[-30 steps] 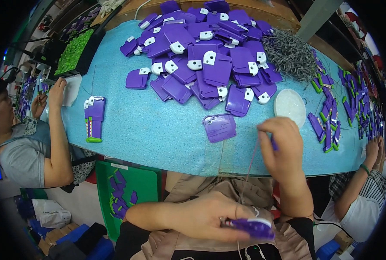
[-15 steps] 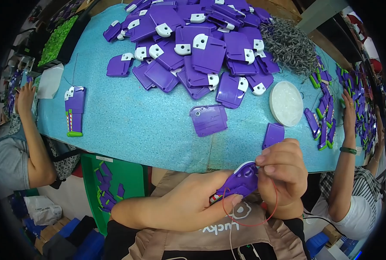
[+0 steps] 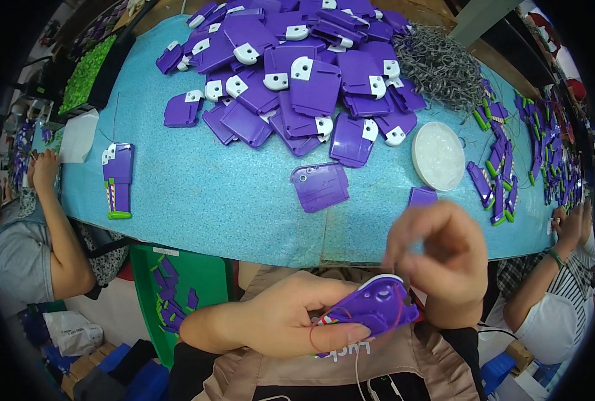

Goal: The person assembles toy parts by placing internal components and wires into plastic casing pieces and pressing the casings closed by hand.

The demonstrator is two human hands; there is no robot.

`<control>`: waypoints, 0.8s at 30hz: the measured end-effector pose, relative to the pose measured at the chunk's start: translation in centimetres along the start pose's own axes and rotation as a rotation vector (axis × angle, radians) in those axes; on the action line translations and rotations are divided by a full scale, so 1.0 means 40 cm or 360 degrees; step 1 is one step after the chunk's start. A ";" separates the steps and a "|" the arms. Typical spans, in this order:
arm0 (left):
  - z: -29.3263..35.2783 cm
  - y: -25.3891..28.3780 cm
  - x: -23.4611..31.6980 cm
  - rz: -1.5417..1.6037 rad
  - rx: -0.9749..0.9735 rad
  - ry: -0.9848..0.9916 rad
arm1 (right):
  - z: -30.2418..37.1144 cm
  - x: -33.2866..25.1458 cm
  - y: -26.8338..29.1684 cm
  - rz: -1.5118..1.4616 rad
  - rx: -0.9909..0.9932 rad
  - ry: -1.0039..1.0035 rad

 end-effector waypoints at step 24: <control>0.012 0.018 -0.015 -0.0366 0.0774 0.0028 | 0.042 0.011 0.098 0.0768 0.0603 0.0558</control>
Point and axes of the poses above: each hand's wrist, its own z-axis away from the middle knuckle, its own y-axis out of the back of the hand, x = y × z, the point moved 4 cm from there along -z, towards the middle knuckle, and after that the axes turned 7 degrees about y, right-handed, at the moved point
